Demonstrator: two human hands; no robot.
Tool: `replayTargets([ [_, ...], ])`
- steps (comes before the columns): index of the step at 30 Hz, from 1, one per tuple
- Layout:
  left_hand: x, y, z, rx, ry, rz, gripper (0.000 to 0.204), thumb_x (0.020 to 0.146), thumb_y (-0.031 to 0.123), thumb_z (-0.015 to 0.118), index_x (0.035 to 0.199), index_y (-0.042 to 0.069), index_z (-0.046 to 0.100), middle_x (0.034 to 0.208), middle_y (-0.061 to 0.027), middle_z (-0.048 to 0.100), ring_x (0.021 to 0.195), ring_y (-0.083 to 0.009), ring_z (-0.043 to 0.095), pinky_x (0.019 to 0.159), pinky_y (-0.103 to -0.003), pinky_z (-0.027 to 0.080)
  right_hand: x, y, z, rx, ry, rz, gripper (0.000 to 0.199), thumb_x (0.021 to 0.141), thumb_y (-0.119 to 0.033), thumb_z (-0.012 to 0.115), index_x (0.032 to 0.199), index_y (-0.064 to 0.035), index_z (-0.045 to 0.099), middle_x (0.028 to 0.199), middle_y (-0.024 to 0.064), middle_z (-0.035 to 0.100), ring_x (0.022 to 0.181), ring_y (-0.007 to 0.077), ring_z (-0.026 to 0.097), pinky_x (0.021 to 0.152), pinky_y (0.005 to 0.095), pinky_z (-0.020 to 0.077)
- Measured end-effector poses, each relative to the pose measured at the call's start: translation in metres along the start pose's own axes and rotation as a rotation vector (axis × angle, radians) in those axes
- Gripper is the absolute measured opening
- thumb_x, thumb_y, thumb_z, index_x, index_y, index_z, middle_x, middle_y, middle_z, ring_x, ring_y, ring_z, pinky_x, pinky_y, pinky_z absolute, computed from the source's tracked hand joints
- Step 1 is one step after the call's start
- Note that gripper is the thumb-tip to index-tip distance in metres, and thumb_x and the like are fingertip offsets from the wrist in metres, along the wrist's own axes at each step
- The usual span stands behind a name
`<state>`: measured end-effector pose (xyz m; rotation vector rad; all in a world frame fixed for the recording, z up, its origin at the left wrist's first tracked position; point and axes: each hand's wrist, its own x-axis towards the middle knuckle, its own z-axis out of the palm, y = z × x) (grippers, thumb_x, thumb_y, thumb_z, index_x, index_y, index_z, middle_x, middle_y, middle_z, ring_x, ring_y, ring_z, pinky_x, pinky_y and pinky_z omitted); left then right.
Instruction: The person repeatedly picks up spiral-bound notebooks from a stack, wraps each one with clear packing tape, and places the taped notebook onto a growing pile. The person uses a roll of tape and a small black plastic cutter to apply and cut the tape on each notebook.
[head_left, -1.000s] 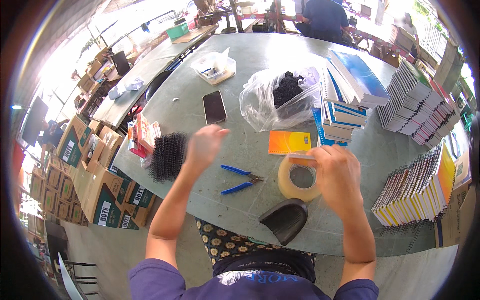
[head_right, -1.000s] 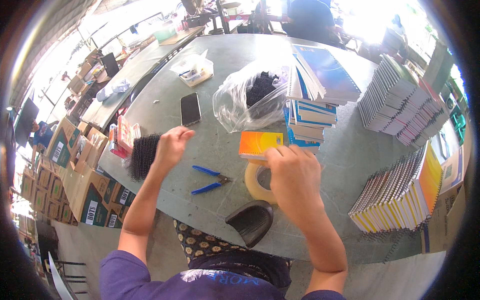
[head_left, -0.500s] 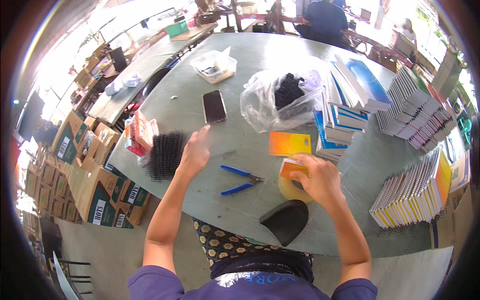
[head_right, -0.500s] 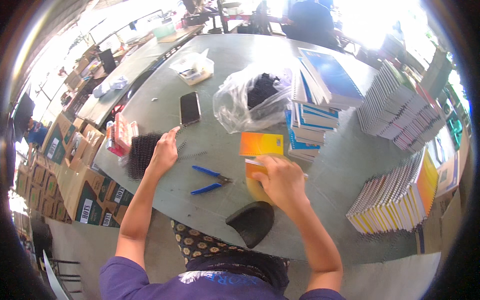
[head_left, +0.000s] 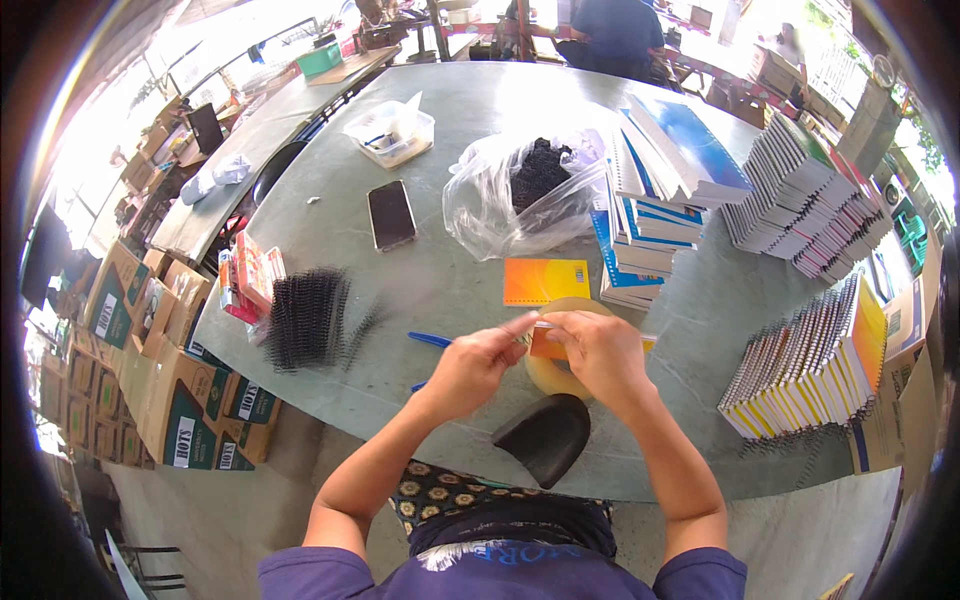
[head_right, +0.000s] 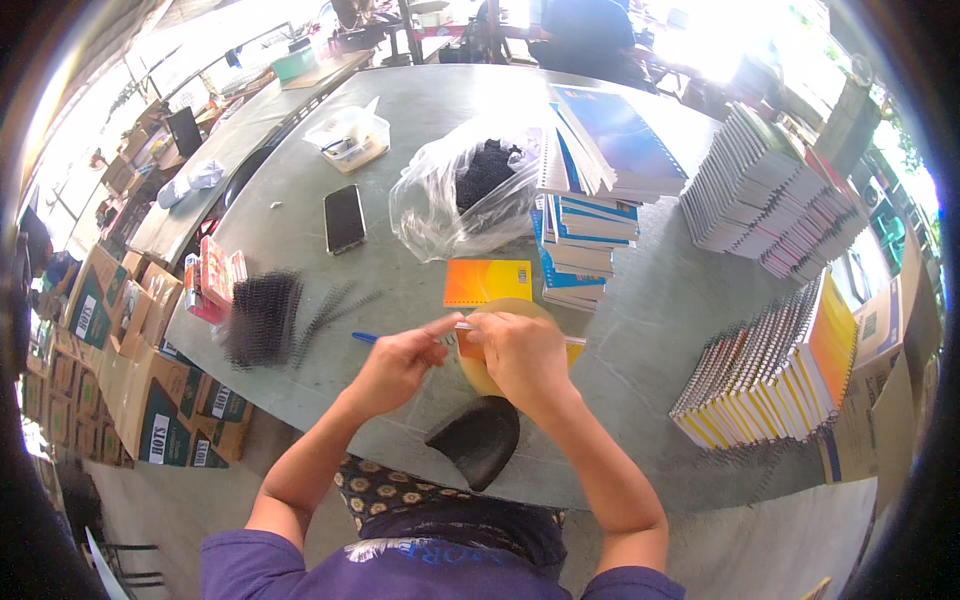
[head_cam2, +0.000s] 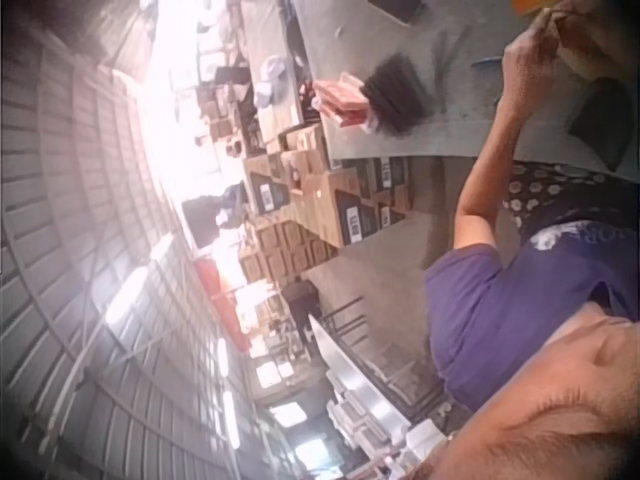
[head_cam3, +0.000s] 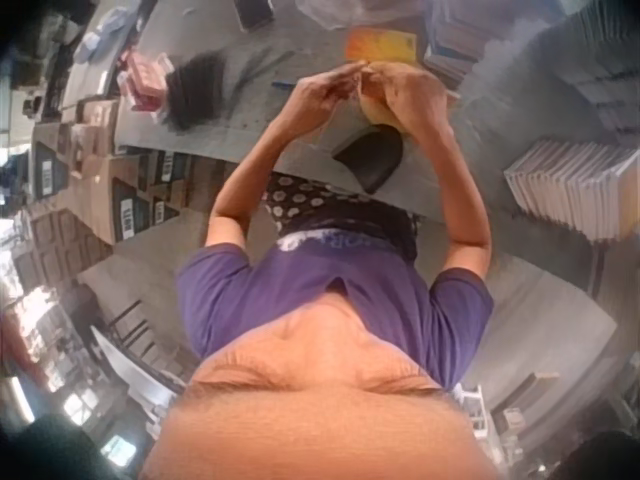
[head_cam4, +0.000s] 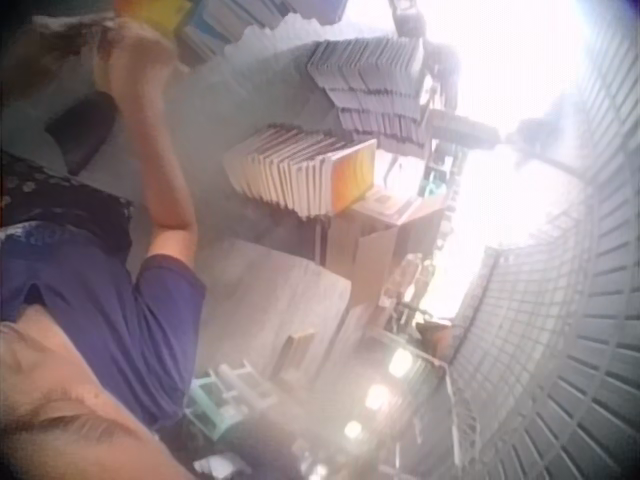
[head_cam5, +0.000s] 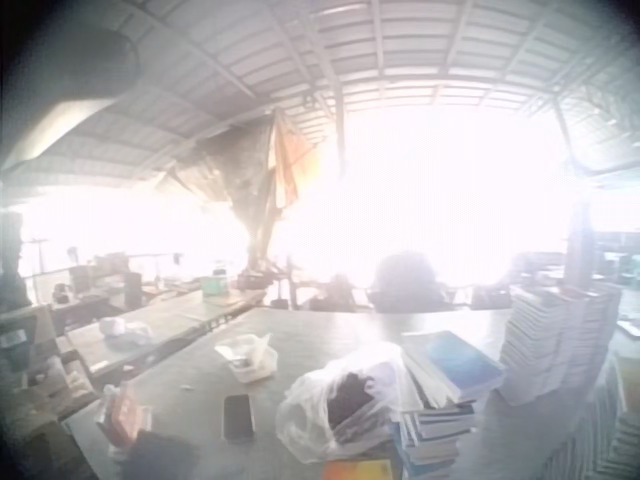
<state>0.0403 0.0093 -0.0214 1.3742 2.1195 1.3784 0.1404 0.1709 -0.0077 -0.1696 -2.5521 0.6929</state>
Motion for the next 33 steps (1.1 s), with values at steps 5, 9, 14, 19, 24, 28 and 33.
replayTargets([
  [5, 0.0, 0.009, 0.004, 0.012, 0.187, 0.004, 0.017, 0.084, 0.012, 0.066, 0.094, 0.0, 0.06, 0.074, -0.0093, 0.065, 0.063, -0.0134, 0.061, 0.062, -0.026, 0.05, 0.001, -0.006, -0.004, 0.029, -0.021, 0.049, 0.014, 0.083, -0.016, 0.058, 0.089, -0.0081, 0.067, 0.083, 0.0112, 0.067, 0.074, 0.0277, 0.064, 0.064, 0.0373, 0.0485],
  [9, 0.001, 0.011, 0.01, 0.154, 0.279, 0.046, 0.014, 0.084, 0.011, 0.066, 0.09, 0.0, 0.061, 0.076, -0.0113, 0.065, 0.062, -0.0154, 0.061, 0.058, -0.026, 0.049, 0.0, -0.01, -0.008, 0.072, -0.04, 0.021, 0.015, 0.084, -0.019, 0.058, 0.088, -0.0077, 0.067, 0.082, 0.0121, 0.067, 0.074, 0.0286, 0.064, 0.064, 0.038, 0.0483],
  [14, -0.003, 0.01, 0.012, 0.176, 0.362, 0.163, 0.014, 0.082, 0.009, 0.067, 0.092, 0.0, 0.062, 0.081, -0.0129, 0.064, 0.06, -0.0185, 0.061, 0.056, -0.027, 0.048, -0.001, -0.012, -0.006, 0.07, -0.031, 0.05, 0.018, 0.085, -0.021, 0.057, 0.088, -0.0066, 0.067, 0.083, 0.013, 0.066, 0.076, 0.0301, 0.064, 0.066, 0.039, 0.0484],
  [19, -0.001, 0.012, 0.015, 0.202, 0.417, 0.179, 0.014, 0.081, 0.004, 0.067, 0.094, 0.0, 0.063, 0.08, -0.0128, 0.063, 0.06, -0.0187, 0.06, 0.055, -0.028, 0.049, 0.0, -0.012, -0.006, 0.09, -0.063, 0.09, 0.019, 0.086, -0.021, 0.056, 0.09, -0.0059, 0.067, 0.086, 0.0141, 0.066, 0.078, 0.031, 0.063, 0.067, 0.0398, 0.0482],
  [24, -0.001, 0.006, 0.016, 0.235, 0.429, 0.203, 0.013, 0.079, 0.001, 0.067, 0.091, 0.001, 0.064, 0.082, -0.0118, 0.064, 0.061, -0.017, 0.061, 0.056, -0.027, 0.05, 0.0, -0.015, -0.008, 0.092, -0.083, 0.018, 0.018, 0.087, -0.02, 0.055, 0.089, -0.0058, 0.066, 0.085, 0.0143, 0.066, 0.076, 0.0314, 0.064, 0.066, 0.0403, 0.0486],
  [28, -0.003, 0.013, 0.012, 0.163, 0.45, 0.175, 0.013, 0.077, 0.0, 0.069, 0.09, 0.001, 0.064, 0.082, -0.0112, 0.065, 0.064, -0.0162, 0.063, 0.057, -0.025, 0.05, 0.002, -0.012, -0.005, 0.049, -0.058, 0.075, 0.018, 0.087, -0.02, 0.055, 0.09, -0.0061, 0.066, 0.085, 0.0143, 0.066, 0.076, 0.0317, 0.064, 0.067, 0.0403, 0.0484],
  [33, -0.004, 0.011, 0.014, 0.08, 0.386, 0.077, 0.017, 0.076, 0.0, 0.07, 0.092, 0.001, 0.065, 0.082, -0.0117, 0.065, 0.068, -0.016, 0.064, 0.061, -0.025, 0.05, 0.002, -0.011, -0.009, 0.091, -0.112, 0.061, 0.017, 0.086, -0.019, 0.056, 0.092, -0.0061, 0.065, 0.086, 0.0145, 0.066, 0.077, 0.0318, 0.064, 0.068, 0.0399, 0.0487],
])
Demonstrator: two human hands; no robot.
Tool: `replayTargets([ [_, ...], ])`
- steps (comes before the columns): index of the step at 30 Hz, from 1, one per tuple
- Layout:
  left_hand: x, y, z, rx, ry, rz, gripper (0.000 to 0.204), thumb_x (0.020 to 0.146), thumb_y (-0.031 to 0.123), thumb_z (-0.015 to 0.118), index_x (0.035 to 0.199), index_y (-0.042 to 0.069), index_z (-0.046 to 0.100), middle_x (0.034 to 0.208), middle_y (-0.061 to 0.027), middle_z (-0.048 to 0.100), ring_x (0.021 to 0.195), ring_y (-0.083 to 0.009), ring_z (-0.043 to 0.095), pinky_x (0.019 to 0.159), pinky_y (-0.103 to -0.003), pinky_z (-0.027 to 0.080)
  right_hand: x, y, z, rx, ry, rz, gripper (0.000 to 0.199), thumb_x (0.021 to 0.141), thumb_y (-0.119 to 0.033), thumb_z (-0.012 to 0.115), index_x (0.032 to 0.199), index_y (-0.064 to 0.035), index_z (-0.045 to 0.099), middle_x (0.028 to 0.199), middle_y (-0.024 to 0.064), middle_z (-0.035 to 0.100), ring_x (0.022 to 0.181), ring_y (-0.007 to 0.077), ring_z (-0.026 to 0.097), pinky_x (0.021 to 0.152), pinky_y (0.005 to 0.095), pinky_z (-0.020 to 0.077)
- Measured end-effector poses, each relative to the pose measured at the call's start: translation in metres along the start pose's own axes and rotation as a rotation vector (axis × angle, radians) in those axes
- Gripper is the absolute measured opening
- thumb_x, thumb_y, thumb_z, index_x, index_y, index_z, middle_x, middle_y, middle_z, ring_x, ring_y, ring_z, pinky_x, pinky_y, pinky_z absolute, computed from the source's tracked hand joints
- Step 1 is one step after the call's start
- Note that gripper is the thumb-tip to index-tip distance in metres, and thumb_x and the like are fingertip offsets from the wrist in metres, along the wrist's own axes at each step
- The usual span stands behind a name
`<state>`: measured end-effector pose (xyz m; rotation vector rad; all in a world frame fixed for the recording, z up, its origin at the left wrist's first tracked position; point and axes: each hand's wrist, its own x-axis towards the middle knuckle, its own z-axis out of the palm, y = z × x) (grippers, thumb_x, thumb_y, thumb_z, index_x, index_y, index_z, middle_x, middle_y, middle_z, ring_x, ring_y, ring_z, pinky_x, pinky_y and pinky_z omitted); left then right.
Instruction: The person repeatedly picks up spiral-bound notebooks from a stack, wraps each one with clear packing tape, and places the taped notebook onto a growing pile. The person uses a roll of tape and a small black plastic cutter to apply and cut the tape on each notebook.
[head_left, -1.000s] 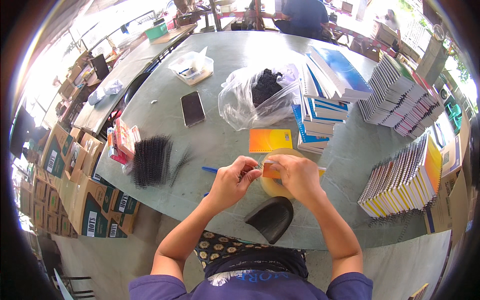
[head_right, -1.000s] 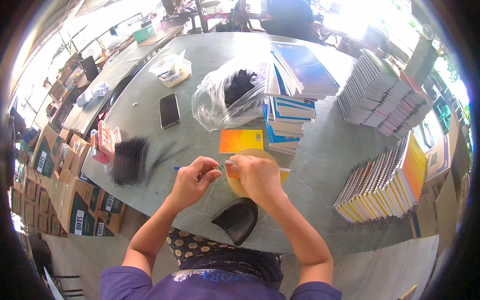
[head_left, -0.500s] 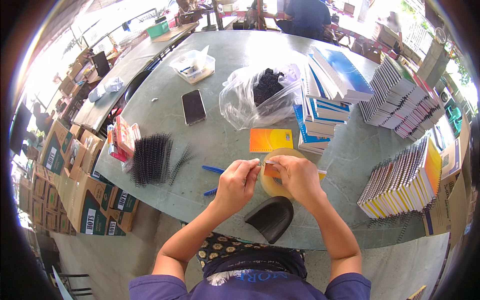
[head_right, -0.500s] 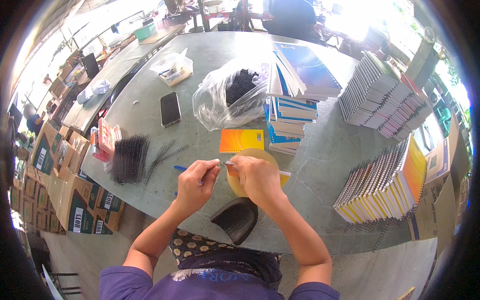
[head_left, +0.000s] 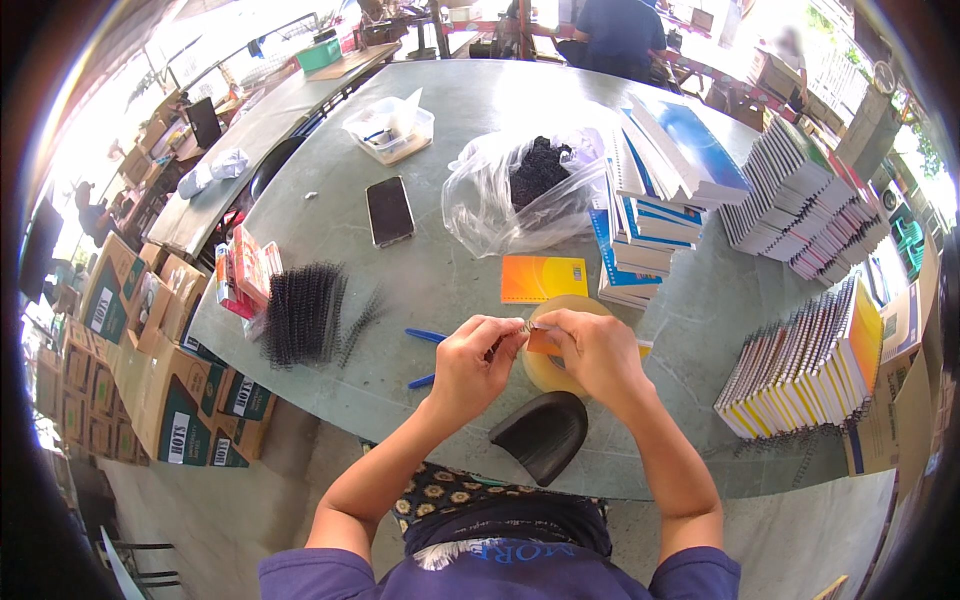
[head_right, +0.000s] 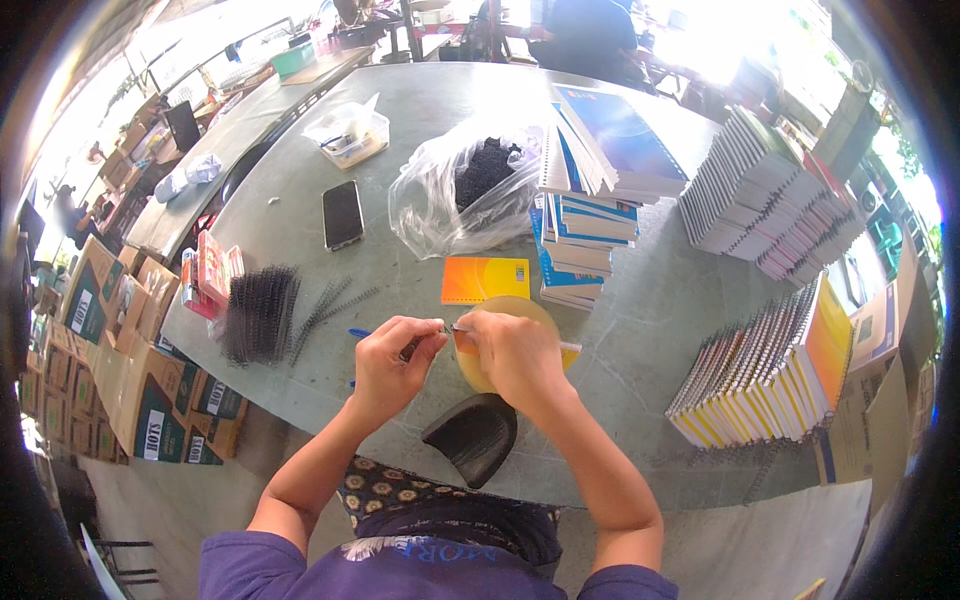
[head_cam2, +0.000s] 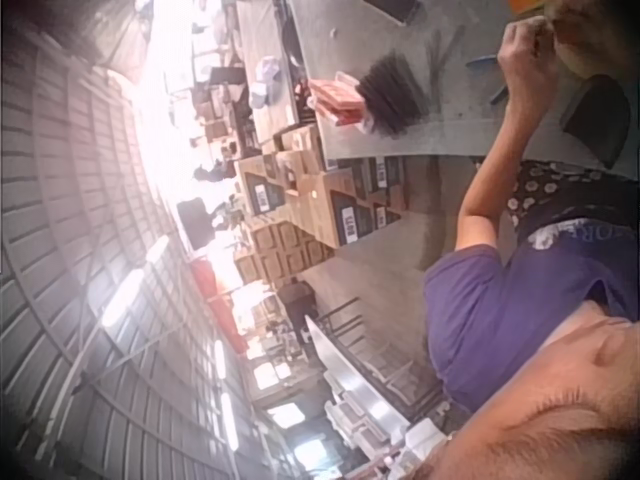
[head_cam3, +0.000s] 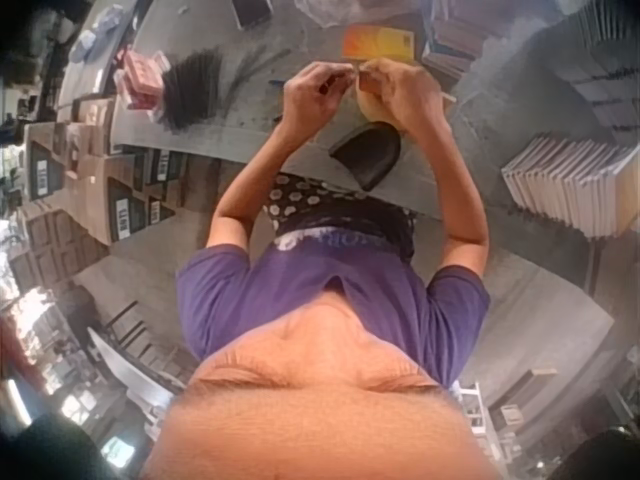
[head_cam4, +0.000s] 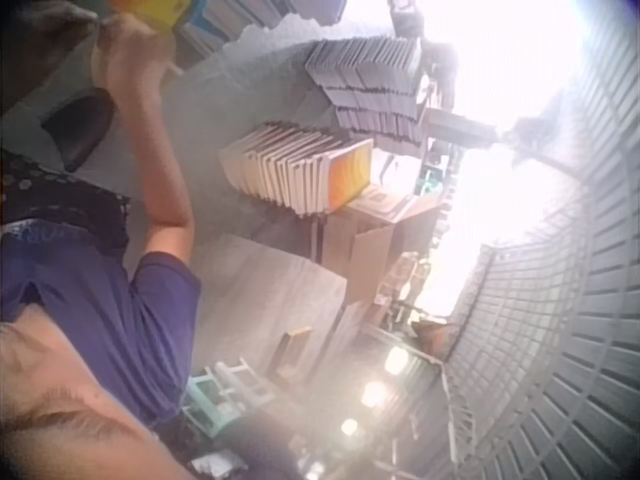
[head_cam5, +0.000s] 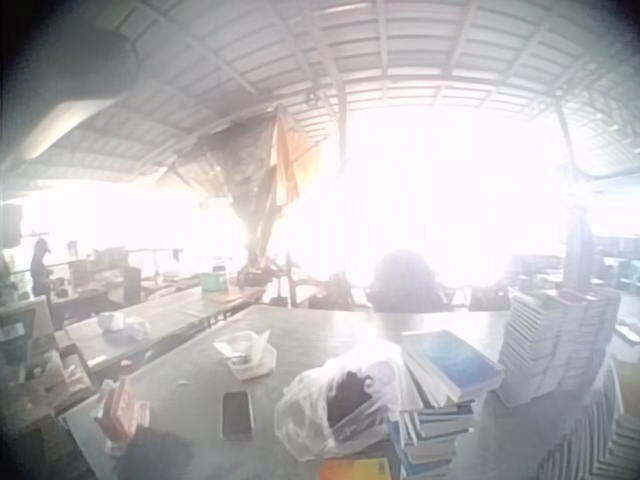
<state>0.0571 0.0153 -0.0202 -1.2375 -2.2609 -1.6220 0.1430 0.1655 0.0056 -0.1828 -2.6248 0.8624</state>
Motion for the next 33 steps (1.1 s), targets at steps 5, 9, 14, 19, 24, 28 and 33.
replayTargets([
  [5, 0.009, -0.011, 0.004, 0.191, 0.057, 0.229, 0.02, 0.074, 0.002, 0.071, 0.092, 0.002, 0.064, 0.081, -0.0103, 0.062, 0.067, -0.0151, 0.061, 0.062, -0.027, 0.049, -0.002, 0.0, 0.004, 0.022, 0.061, -0.075, 0.015, 0.086, -0.017, 0.056, 0.091, -0.0066, 0.065, 0.087, 0.0131, 0.066, 0.081, 0.0315, 0.063, 0.069, 0.0391, 0.0486],
  [9, 0.023, -0.017, -0.022, 0.059, -0.263, 0.036, 0.021, 0.074, 0.006, 0.072, 0.093, 0.002, 0.063, 0.083, -0.0097, 0.057, 0.061, -0.0162, 0.056, 0.059, -0.029, 0.048, -0.007, 0.003, 0.005, -0.148, 0.058, -0.072, 0.015, 0.083, -0.016, 0.06, 0.095, -0.0074, 0.064, 0.09, 0.0103, 0.066, 0.082, 0.0299, 0.063, 0.07, 0.0376, 0.0487],
  [14, 0.033, 0.006, -0.019, 0.078, -0.209, -0.018, 0.021, 0.076, 0.009, 0.071, 0.093, 0.001, 0.062, 0.076, -0.0085, 0.058, 0.059, -0.0191, 0.056, 0.061, -0.031, 0.048, 0.002, 0.008, 0.017, -0.104, 0.231, -0.155, 0.019, 0.081, -0.022, 0.062, 0.092, -0.0065, 0.06, 0.081, 0.01, 0.064, 0.078, 0.0272, 0.062, 0.067, 0.0372, 0.0471],
  [19, 0.033, -0.006, -0.032, 0.131, -0.343, -0.002, 0.015, 0.078, 0.012, 0.067, 0.089, 0.004, 0.06, 0.083, -0.0116, 0.056, 0.07, -0.0276, 0.058, 0.065, -0.038, 0.048, -0.008, 0.002, 0.012, -0.324, -0.003, -0.106, 0.019, 0.082, -0.025, 0.061, 0.083, -0.006, 0.056, 0.079, 0.0109, 0.063, 0.077, 0.0279, 0.062, 0.067, 0.0378, 0.0479],
  [24, 0.036, -0.008, -0.034, 0.211, -0.442, 0.029, 0.015, 0.077, 0.016, 0.067, 0.085, 0.007, 0.058, 0.085, -0.0103, 0.053, 0.08, -0.0315, 0.057, 0.069, -0.042, 0.047, -0.009, 0.003, 0.008, -0.341, -0.064, -0.02, 0.017, 0.079, -0.019, 0.064, 0.089, -0.0064, 0.059, 0.083, 0.0105, 0.065, 0.076, 0.029, 0.063, 0.065, 0.0392, 0.0495],
  [28, 0.0, 0.015, -0.007, 0.425, -0.295, 0.374, 0.027, 0.074, 0.015, 0.07, 0.098, 0.008, 0.059, 0.085, -0.0116, 0.052, 0.077, -0.0332, 0.055, 0.07, -0.042, 0.047, -0.007, -0.005, -0.007, -0.304, -0.11, 0.093, 0.02, 0.077, -0.02, 0.066, 0.088, -0.0045, 0.062, 0.084, 0.0122, 0.065, 0.077, 0.0273, 0.064, 0.065, 0.0355, 0.0504],
  [33, -0.055, 0.004, 0.017, 0.066, -0.552, -0.108, 0.039, 0.077, 0.014, 0.068, 0.114, 0.011, 0.058, 0.085, -0.013, 0.054, 0.076, -0.0324, 0.057, 0.07, -0.041, 0.048, -0.031, 0.049, -0.027, 0.482, -0.082, 0.26, 0.018, 0.077, -0.01, 0.069, 0.092, -0.0006, 0.068, 0.091, 0.0117, 0.069, 0.08, 0.0192, 0.066, 0.074, 0.0295, 0.0514],
])
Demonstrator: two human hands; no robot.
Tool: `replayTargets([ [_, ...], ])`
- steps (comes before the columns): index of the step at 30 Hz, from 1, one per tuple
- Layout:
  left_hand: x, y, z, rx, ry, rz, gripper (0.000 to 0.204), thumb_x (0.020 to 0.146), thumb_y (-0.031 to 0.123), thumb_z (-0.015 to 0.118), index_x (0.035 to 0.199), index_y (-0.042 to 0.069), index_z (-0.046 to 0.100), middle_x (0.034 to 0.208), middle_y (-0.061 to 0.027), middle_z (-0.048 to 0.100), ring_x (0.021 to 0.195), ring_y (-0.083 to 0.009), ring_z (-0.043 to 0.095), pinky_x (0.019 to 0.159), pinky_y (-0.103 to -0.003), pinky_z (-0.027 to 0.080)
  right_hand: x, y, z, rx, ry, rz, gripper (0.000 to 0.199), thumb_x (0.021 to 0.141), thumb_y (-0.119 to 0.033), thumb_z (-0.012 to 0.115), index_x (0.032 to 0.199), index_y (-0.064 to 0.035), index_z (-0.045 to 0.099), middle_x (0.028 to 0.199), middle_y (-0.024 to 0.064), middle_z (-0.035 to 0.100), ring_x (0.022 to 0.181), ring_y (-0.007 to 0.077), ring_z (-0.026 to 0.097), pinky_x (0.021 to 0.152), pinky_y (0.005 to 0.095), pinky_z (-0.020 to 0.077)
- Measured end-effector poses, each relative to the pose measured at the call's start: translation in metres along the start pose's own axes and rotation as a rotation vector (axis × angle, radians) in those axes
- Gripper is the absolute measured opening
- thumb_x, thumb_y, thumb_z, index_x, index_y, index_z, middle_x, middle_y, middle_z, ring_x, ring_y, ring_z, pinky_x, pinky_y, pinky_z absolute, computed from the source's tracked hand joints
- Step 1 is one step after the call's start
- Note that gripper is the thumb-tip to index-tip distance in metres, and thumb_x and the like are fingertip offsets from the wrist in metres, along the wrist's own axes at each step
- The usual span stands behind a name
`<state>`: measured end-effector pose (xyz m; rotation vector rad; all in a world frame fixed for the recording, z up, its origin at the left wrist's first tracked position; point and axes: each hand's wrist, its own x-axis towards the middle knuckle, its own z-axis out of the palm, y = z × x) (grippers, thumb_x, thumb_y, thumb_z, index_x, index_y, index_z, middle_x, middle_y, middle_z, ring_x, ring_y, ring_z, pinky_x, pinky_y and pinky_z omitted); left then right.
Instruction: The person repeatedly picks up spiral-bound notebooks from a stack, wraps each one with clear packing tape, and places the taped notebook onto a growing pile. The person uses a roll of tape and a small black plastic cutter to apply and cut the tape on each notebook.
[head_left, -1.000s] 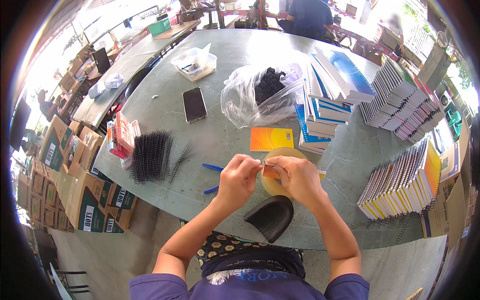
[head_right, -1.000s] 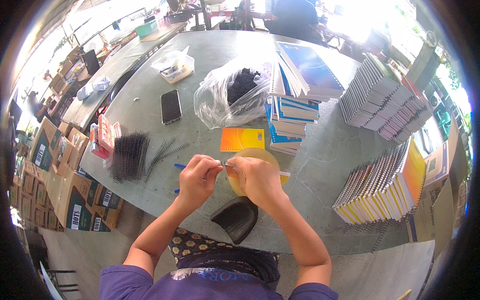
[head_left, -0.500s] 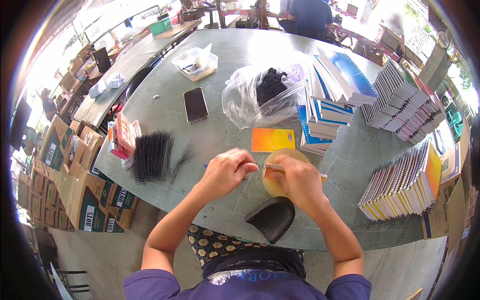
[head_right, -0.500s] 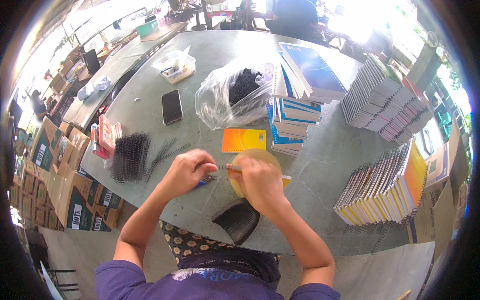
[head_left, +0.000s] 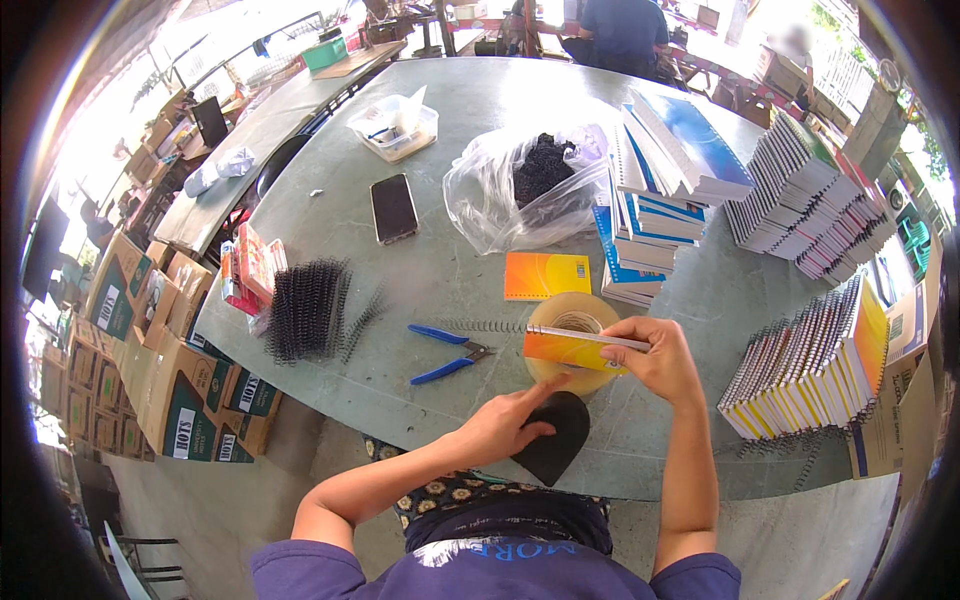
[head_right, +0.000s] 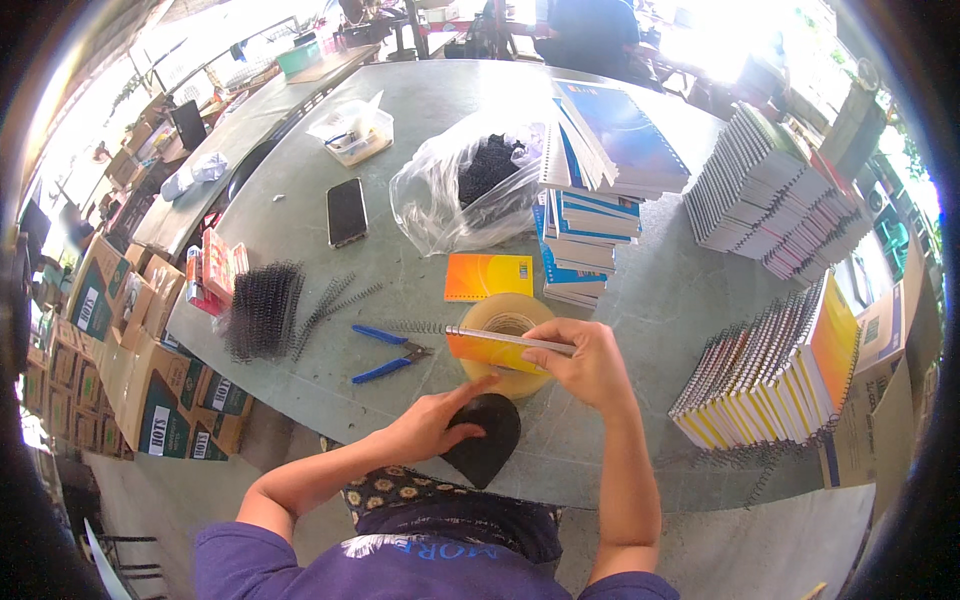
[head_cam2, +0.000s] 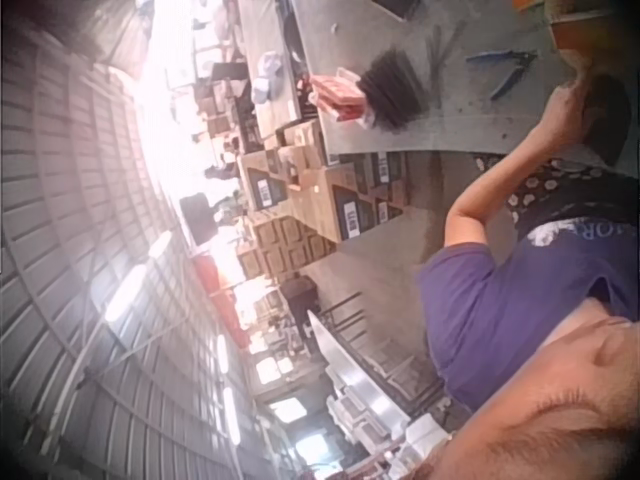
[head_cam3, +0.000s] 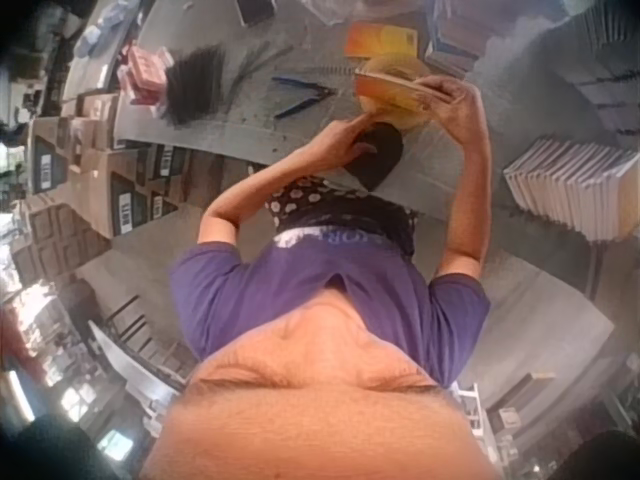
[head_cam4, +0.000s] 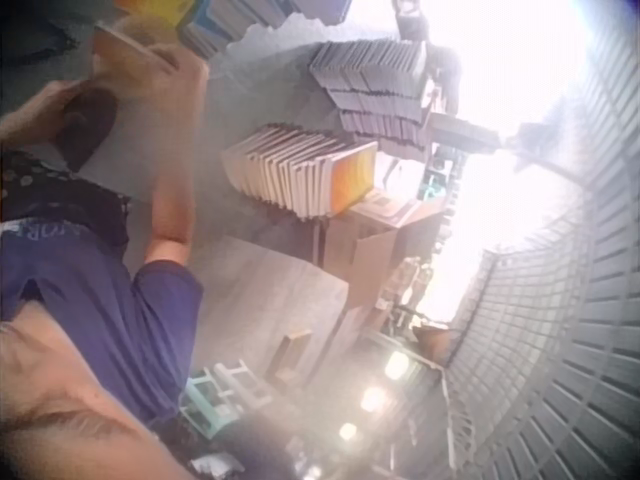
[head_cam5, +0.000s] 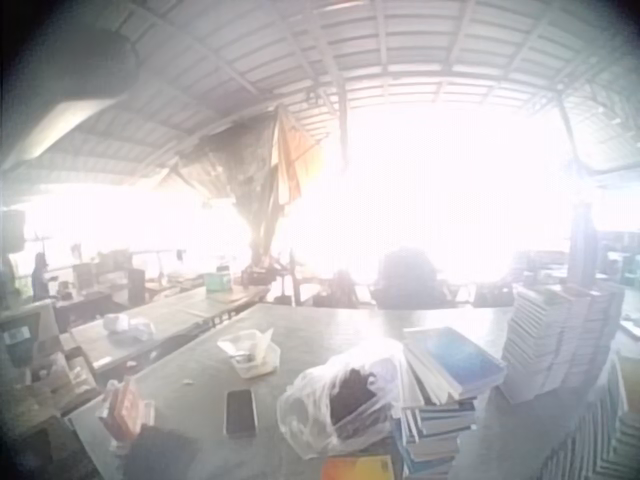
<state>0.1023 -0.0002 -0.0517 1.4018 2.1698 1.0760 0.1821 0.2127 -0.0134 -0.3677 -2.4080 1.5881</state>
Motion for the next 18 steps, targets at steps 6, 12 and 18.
replayTargets([
  [6, 0.031, 0.027, -0.076, 0.321, 0.544, 0.455, 0.035, 0.077, 0.01, 0.065, 0.112, 0.013, 0.061, 0.086, -0.0107, 0.059, 0.078, -0.0295, 0.06, 0.068, -0.039, 0.049, -0.005, 0.017, 0.014, 0.324, 0.167, -0.088, 0.022, 0.078, 0.0, 0.068, 0.1, -0.0026, 0.069, 0.093, 0.006, 0.07, 0.082, 0.0087, 0.061, 0.077, 0.0232, 0.0488],
  [12, 0.035, 0.018, -0.06, 0.321, 0.555, 0.407, 0.028, 0.066, 0.001, 0.071, 0.091, 0.011, 0.067, 0.09, -0.0079, 0.062, 0.084, -0.0251, 0.059, 0.074, -0.036, 0.049, -0.009, 0.016, 0.019, 0.298, 0.14, -0.129, 0.02, 0.079, 0.002, 0.065, 0.098, -0.0019, 0.069, 0.095, 0.0079, 0.07, 0.085, 0.0096, 0.062, 0.079, 0.0239, 0.0499],
  [18, 0.036, 0.015, -0.05, 0.259, 0.367, 0.43, 0.032, 0.067, 0.0, 0.07, 0.098, 0.008, 0.065, 0.089, -0.0078, 0.058, 0.085, -0.0234, 0.058, 0.072, -0.037, 0.051, -0.003, 0.018, 0.02, 0.265, 0.148, -0.234, 0.021, 0.078, 0.003, 0.065, 0.098, -0.0023, 0.069, 0.096, 0.007, 0.069, 0.087, 0.011, 0.063, 0.079, 0.0244, 0.0495],
])
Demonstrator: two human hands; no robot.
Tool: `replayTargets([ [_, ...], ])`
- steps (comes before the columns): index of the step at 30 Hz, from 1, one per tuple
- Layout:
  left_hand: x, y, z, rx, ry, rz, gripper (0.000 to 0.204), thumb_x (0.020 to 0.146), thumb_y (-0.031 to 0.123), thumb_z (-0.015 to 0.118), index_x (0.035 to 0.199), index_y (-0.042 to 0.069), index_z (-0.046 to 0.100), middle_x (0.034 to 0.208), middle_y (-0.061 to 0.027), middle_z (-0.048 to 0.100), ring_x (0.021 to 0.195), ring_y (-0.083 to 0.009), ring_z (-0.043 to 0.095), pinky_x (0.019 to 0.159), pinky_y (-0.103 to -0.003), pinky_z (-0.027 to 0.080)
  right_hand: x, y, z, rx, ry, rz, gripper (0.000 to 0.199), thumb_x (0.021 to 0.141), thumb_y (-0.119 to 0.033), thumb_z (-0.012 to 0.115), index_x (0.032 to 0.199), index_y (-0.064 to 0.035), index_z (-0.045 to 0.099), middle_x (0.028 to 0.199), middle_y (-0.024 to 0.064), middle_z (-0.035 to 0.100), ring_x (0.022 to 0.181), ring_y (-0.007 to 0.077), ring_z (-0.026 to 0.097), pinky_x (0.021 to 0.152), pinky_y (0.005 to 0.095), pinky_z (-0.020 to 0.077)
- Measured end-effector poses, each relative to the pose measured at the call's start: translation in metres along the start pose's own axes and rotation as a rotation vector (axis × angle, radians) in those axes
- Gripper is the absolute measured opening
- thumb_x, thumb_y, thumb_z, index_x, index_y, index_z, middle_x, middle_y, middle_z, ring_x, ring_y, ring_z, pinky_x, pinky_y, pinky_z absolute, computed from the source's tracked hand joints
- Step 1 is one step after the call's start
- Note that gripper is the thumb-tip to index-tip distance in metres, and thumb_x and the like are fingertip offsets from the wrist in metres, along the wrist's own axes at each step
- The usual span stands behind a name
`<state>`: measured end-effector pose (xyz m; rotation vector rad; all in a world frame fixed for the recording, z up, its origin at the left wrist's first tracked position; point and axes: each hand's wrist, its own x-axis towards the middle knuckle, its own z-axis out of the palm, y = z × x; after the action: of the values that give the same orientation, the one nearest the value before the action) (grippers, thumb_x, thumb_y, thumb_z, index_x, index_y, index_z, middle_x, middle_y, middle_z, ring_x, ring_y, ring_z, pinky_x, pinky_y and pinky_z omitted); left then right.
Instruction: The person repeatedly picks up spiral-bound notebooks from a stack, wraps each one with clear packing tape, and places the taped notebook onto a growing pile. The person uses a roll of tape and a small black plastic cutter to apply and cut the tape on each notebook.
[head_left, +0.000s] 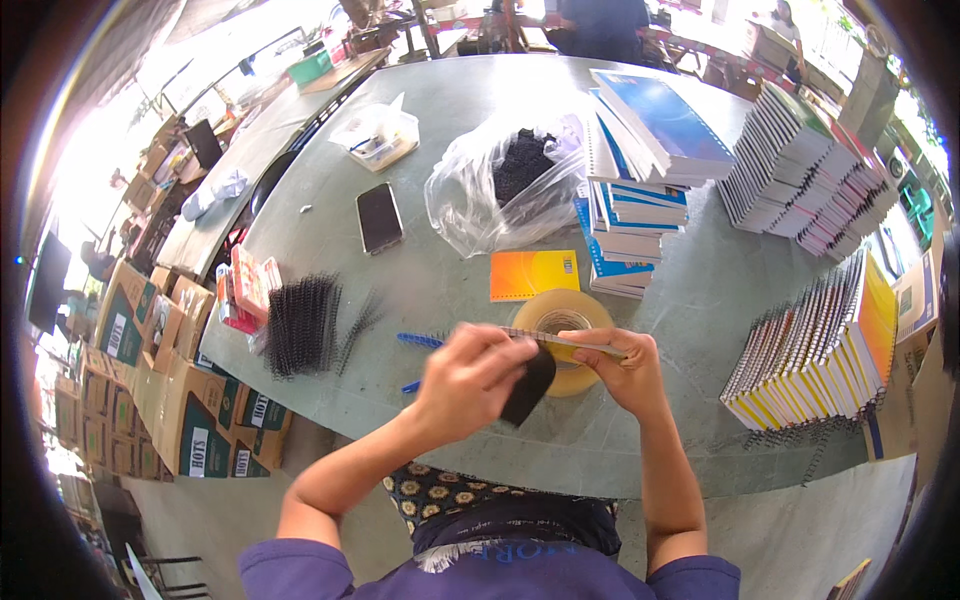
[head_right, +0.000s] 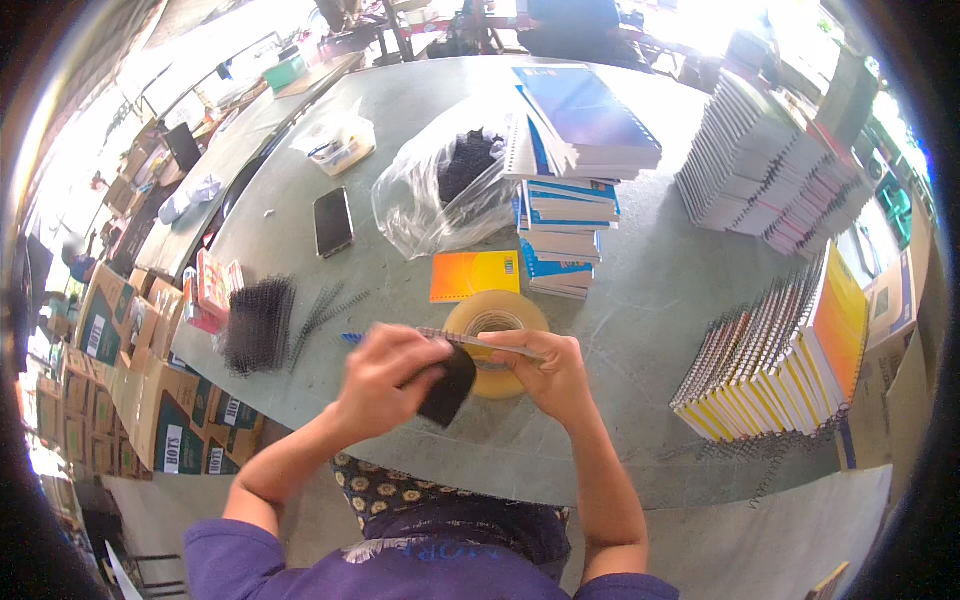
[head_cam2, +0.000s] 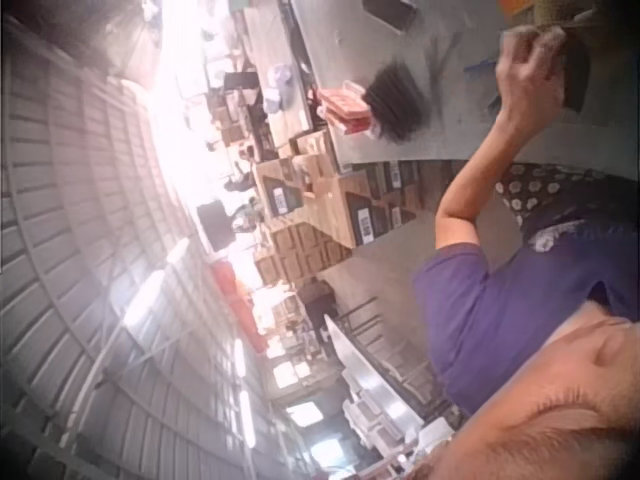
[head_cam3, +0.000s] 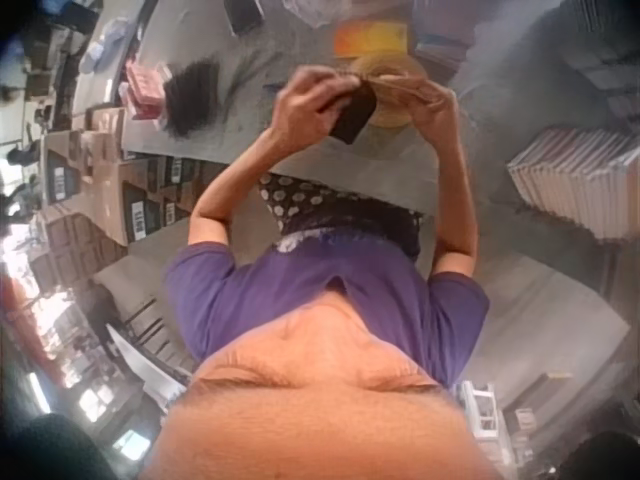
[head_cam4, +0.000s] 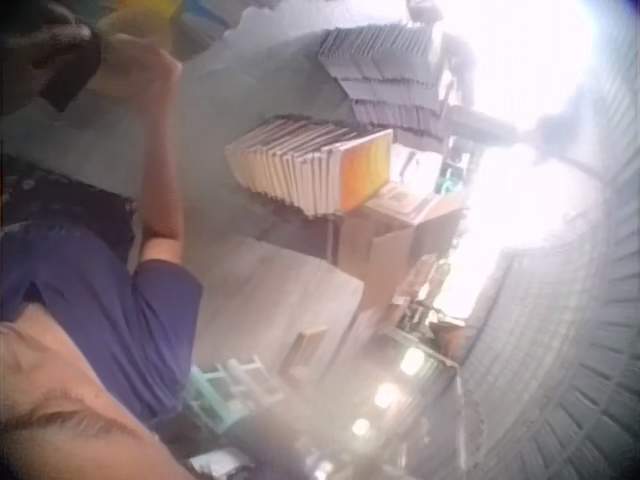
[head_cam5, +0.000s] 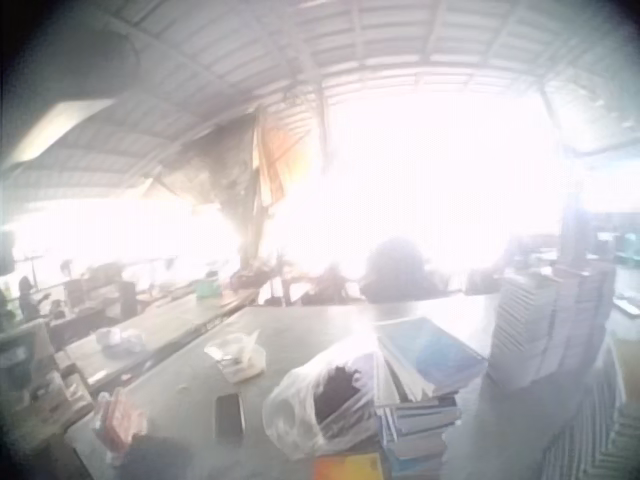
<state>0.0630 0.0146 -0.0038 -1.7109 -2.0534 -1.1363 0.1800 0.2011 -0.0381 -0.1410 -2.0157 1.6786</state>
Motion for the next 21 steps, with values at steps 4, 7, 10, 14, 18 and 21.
replayTargets([
  [4, 0.022, 0.005, -0.01, 0.196, 0.252, -0.02, 0.032, 0.068, 0.0, 0.071, 0.098, 0.009, 0.065, 0.088, -0.0089, 0.061, 0.088, -0.0252, 0.057, 0.076, -0.033, 0.049, -0.005, -0.01, 0.008, 0.277, 0.107, 0.112, 0.022, 0.077, 0.004, 0.066, 0.098, -0.0017, 0.067, 0.095, 0.0075, 0.069, 0.087, 0.0121, 0.063, 0.079, 0.0256, 0.0496],
  [7, 0.006, 0.004, 0.005, -0.041, -0.085, -0.027, 0.034, 0.07, 0.001, 0.07, 0.101, 0.011, 0.065, 0.087, -0.008, 0.058, 0.082, -0.0235, 0.059, 0.067, -0.034, 0.051, -0.012, 0.012, -0.006, 0.151, 0.016, 0.17, 0.021, 0.077, 0.003, 0.067, 0.098, -0.0004, 0.066, 0.095, 0.0085, 0.069, 0.087, 0.0122, 0.062, 0.079, 0.026, 0.0495],
  [10, 0.036, 0.008, -0.015, 0.101, 0.479, -0.117, 0.035, 0.068, 0.002, 0.071, 0.101, 0.012, 0.066, 0.087, -0.0084, 0.057, 0.08, -0.0233, 0.059, 0.07, -0.034, 0.052, -0.01, 0.019, -0.013, 0.121, -0.053, 0.133, 0.022, 0.078, 0.003, 0.066, 0.1, -0.0002, 0.066, 0.095, 0.0063, 0.068, 0.087, 0.011, 0.061, 0.079, 0.0252, 0.049],
  [14, 0.017, 0.008, 0.007, -0.046, -0.028, -0.039, 0.032, 0.069, 0.002, 0.071, 0.1, 0.007, 0.064, 0.088, -0.0084, 0.056, 0.075, -0.024, 0.056, 0.064, -0.032, 0.049, -0.012, 0.014, -0.008, 0.14, -0.026, 0.234, 0.026, 0.08, 0.003, 0.064, 0.105, -0.0027, 0.066, 0.097, 0.0041, 0.068, 0.088, 0.0097, 0.06, 0.08, 0.0246, 0.0486],
  [18, 0.04, 0.008, -0.005, 0.2, 0.286, 0.052, 0.03, 0.069, -0.002, 0.071, 0.097, 0.005, 0.064, 0.09, -0.0101, 0.056, 0.079, -0.0219, 0.057, 0.066, -0.03, 0.048, -0.014, 0.014, -0.003, 0.146, -0.018, 0.165, 0.03, 0.081, 0.003, 0.062, 0.11, -0.0047, 0.065, 0.1, 0.0047, 0.068, 0.091, 0.0103, 0.059, 0.081, 0.0249, 0.0481],
  [21, 0.035, 0.024, -0.004, -0.026, 0.084, -0.1, 0.026, 0.069, -0.001, 0.071, 0.093, 0.004, 0.063, 0.09, -0.009, 0.056, 0.08, -0.0205, 0.057, 0.065, -0.029, 0.047, -0.014, 0.015, -0.006, 0.106, -0.021, 0.128, 0.03, 0.082, 0.004, 0.061, 0.111, -0.005, 0.064, 0.102, 0.0057, 0.067, 0.094, 0.0118, 0.06, 0.083, 0.0256, 0.0474],
])
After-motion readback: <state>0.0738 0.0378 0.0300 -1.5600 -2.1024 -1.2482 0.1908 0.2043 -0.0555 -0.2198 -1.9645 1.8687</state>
